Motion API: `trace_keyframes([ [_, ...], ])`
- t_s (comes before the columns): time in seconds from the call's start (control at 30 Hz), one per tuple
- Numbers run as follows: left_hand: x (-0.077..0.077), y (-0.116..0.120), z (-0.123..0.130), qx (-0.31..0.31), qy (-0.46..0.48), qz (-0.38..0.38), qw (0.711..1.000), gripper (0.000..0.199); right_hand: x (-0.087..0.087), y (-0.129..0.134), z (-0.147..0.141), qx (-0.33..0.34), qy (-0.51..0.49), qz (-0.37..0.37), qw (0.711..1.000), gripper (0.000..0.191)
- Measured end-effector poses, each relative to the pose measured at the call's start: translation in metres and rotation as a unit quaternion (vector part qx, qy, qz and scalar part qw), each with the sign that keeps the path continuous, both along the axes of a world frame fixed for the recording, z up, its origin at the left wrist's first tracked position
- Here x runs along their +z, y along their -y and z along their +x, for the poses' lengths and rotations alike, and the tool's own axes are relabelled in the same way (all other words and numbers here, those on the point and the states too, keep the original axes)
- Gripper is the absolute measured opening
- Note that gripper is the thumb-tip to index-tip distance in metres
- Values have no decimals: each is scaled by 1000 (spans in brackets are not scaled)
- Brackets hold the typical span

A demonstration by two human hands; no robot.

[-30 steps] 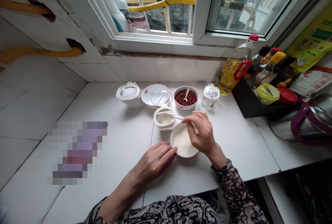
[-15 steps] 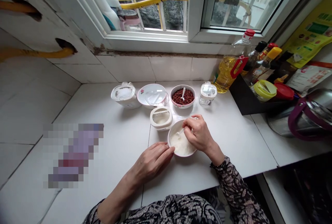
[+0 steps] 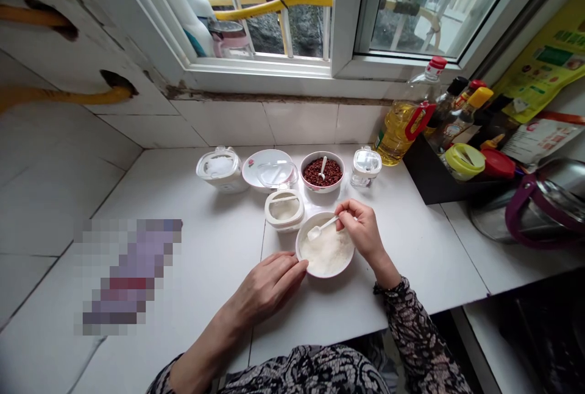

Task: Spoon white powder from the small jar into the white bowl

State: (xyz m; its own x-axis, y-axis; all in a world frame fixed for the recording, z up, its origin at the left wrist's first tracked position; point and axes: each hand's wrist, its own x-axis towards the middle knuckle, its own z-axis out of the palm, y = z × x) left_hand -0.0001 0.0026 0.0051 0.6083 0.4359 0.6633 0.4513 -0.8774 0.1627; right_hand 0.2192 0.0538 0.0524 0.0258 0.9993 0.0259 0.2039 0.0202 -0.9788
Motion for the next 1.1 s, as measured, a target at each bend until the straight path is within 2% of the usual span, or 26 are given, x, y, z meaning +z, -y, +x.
trace_keyframes([
  [0.13,1,0,1,4,3,4,1000,22,0,-6,4,-18,-57,-15,998,11],
  [0.23,1,0,2,6,2,3,1000,22,3,-5,0,-25,-74,8,997,10],
  [0.3,1,0,2,8,2,5,1000,22,4,-1,-7,-24,-66,51,996,10],
  [0.4,1,0,2,11,1,15,1000,21,5,4,-20,-13,-7,160,987,8],
  [0.47,1,0,2,13,1,18,1000,21,4,6,-26,17,93,266,959,12],
  [0.53,0,0,2,14,2,18,1000,21,3,5,-29,75,208,363,905,21],
  [0.6,0,0,2,13,2,17,1000,20,5,3,-29,121,283,417,855,27],
  [0.63,-1,0,3,13,2,18,1000,20,6,3,-27,125,296,428,845,28],
  [0.7,-1,0,3,12,1,20,1000,19,11,3,-22,92,283,431,852,27],
  [0.83,-1,-1,2,12,-2,14,1000,21,14,5,-9,22,239,396,886,19],
  [0.93,0,0,1,10,-2,7,1000,21,6,4,-4,38,268,362,892,18],
  [1.1,1,0,1,4,1,9,1000,20,-9,1,-9,116,313,308,891,17],
])
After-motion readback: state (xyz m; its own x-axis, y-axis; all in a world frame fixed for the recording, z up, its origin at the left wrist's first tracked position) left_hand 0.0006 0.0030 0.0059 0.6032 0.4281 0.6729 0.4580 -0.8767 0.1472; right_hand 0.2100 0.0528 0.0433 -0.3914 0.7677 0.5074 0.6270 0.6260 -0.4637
